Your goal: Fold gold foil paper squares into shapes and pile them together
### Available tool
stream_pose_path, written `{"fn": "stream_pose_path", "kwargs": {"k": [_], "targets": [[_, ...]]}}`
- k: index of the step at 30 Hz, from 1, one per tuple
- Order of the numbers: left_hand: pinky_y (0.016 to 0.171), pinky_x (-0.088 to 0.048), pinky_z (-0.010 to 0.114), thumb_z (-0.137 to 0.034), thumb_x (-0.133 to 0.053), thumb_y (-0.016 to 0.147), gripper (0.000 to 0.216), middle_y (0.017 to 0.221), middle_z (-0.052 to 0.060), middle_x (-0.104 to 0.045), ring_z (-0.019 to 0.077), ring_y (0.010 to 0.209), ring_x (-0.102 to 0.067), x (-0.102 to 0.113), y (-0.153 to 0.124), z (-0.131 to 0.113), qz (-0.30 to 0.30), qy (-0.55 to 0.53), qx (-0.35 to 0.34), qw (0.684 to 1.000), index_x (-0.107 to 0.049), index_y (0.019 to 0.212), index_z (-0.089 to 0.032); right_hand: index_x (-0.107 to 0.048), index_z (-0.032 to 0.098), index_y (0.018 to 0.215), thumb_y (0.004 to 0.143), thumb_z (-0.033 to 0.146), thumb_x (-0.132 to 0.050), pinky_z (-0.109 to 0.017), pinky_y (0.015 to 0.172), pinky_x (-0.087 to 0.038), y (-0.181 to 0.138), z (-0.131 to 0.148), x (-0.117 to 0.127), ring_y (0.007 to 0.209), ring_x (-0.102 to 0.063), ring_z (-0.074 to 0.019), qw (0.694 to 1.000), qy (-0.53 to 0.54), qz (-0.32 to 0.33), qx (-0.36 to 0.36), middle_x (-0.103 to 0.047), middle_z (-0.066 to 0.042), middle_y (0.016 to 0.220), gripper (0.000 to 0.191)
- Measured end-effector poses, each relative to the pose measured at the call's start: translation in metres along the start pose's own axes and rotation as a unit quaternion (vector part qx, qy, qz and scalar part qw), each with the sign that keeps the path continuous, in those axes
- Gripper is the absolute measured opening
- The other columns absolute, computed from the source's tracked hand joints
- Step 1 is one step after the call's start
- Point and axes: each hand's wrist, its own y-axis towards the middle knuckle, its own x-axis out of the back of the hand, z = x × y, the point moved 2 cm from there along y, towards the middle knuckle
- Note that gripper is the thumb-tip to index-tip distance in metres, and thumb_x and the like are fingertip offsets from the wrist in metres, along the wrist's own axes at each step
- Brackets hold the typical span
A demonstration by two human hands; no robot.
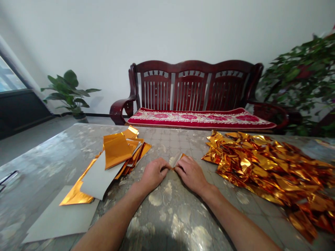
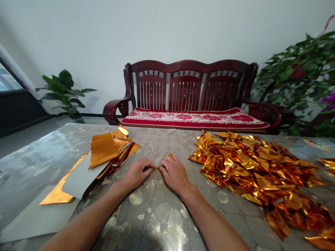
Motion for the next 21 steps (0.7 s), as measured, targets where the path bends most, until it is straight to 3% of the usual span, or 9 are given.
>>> {"fn": "stream_pose_path", "kwargs": {"k": [7, 15, 21], "targets": [[0.081, -0.046, 0.028, -0.011, -0.056, 0.079, 0.02, 0.087, 0.001, -0.069, 0.0177, 0.089, -0.063, 0.002, -0.002, -0.008, -0.014, 0.037, 0.032, 0.999, -0.072, 0.085, -0.022, -0.062, 0.021, 0.083, 0.096, 0.025, -0.055, -0.032, 0.082, -0.041, -0.001, -0.002, 0.0, 0.091, -0.054, -0.019, 1.0, 0.007, -0.002, 0.021, -0.061, -0.004, 0.09, 0.015], [0.084, -0.047, 0.029, -0.006, -0.053, 0.078, 0.025, 0.089, 0.002, -0.068, 0.0177, 0.09, -0.063, 0.003, -0.01, -0.007, -0.035, 0.039, 0.021, 0.998, -0.071, 0.086, -0.021, -0.066, 0.021, 0.093, 0.093, 0.022, -0.059, -0.032, 0.081, -0.042, -0.008, 0.006, 0.002, 0.09, -0.054, -0.0207, 0.996, -0.021, 0.013, 0.084, -0.064, -0.005, 0.09, 0.007], [0.087, -0.048, 0.03, -0.003, -0.049, 0.079, 0.033, 0.093, 0.003, -0.069, 0.0179, 0.092, -0.063, 0.002, -0.017, -0.003, -0.031, 0.031, 0.014, 0.999, -0.074, 0.089, -0.022, -0.066, 0.021, 0.089, 0.094, 0.022, -0.058, -0.031, 0.079, -0.04, -0.01, 0.008, 0.004, 0.088, -0.054, -0.0204, 0.997, -0.024, 0.022, 0.074, -0.064, -0.005, 0.089, 0.009]]}}
